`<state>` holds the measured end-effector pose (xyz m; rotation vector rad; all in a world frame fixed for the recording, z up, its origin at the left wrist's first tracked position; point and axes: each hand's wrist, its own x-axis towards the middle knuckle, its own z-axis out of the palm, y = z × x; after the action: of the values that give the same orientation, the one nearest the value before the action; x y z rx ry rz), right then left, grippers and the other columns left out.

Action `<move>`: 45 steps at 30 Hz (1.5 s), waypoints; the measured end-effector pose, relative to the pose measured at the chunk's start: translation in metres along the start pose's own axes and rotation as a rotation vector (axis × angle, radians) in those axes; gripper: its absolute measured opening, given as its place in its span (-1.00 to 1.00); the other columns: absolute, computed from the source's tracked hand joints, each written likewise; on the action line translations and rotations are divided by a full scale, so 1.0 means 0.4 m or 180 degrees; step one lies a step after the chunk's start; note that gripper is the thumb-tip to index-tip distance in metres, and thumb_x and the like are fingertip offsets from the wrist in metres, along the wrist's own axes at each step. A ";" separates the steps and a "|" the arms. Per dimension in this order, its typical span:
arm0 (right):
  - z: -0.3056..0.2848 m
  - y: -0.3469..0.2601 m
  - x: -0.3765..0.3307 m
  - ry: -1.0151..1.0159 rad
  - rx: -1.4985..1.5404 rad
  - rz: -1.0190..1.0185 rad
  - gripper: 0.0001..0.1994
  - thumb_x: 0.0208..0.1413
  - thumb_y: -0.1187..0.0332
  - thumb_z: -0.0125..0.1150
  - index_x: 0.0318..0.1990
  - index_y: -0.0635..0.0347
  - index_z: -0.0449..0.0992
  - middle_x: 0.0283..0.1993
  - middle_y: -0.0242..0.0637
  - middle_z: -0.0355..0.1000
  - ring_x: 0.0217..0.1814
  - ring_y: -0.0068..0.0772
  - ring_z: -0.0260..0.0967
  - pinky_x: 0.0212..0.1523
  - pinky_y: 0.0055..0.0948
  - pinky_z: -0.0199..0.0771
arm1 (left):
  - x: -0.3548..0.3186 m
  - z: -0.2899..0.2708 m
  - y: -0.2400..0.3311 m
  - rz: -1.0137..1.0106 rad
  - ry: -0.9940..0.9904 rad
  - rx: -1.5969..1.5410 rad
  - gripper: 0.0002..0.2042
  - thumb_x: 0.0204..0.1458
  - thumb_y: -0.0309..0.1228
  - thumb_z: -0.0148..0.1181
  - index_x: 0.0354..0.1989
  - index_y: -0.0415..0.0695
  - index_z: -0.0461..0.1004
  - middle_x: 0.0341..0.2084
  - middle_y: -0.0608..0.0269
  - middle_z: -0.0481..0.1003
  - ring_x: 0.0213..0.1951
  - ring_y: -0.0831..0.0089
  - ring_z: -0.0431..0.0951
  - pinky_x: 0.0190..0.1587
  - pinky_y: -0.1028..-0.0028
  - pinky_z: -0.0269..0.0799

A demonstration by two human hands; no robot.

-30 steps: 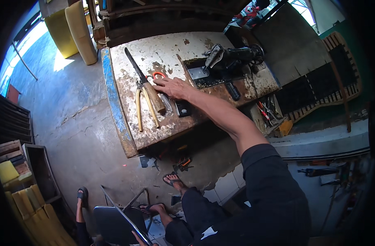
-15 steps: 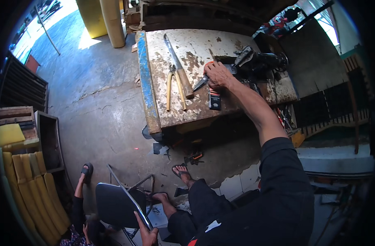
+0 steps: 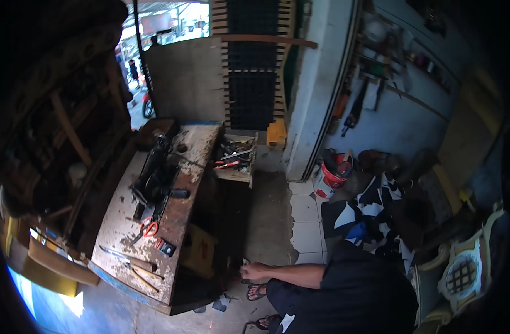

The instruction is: The person unscrews and removes the backrest from a metal folding chair using a screwdriver, then strips off the old red vinyl covering and foam from the wooden backrest frame by hand.

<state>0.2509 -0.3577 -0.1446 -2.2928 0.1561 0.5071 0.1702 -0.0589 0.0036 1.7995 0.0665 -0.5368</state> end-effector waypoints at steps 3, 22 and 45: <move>0.134 0.507 -0.563 -0.0634 -0.1218 0.1268 -0.63 0.26 0.04 0.03 -0.08 0.01 0.68 0.05 -0.04 0.58 0.14 0.00 0.52 0.07 0.01 0.49 | 0.034 0.045 0.105 0.0276 -0.0527 0.0139 -0.03 -0.07 -0.45 0.23 0.53 -0.07 -0.22 0.46 -0.04 -0.01 0.45 0.00 0.05 0.46 0.28 -0.10; -0.083 0.440 -0.497 0.0391 0.0691 0.1741 -0.65 0.25 0.08 0.05 -0.15 0.10 0.66 -0.19 -0.09 0.63 -0.29 -0.15 0.60 -0.36 -0.10 0.55 | 0.003 0.352 0.317 0.0602 -0.1523 0.0762 -0.17 -0.06 -0.42 0.24 0.40 -0.07 -0.09 0.35 -0.01 0.09 0.39 0.03 0.13 0.41 0.26 -0.01; -0.609 1.165 -0.880 0.0617 0.1241 0.3245 -0.75 0.13 0.24 0.08 -0.45 0.09 0.64 -0.47 -0.23 0.60 -0.59 -0.27 0.51 -0.62 -0.25 0.44 | 0.154 1.142 0.600 0.0596 -0.1637 0.0880 -0.34 -0.04 -0.38 0.25 0.25 -0.07 0.07 0.21 0.03 0.21 0.32 0.07 0.23 0.36 0.23 0.10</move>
<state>-0.1174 -0.8721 -0.1600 -1.7339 1.4217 0.6628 0.1535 -0.5681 0.1054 1.8535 -0.5469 -0.8884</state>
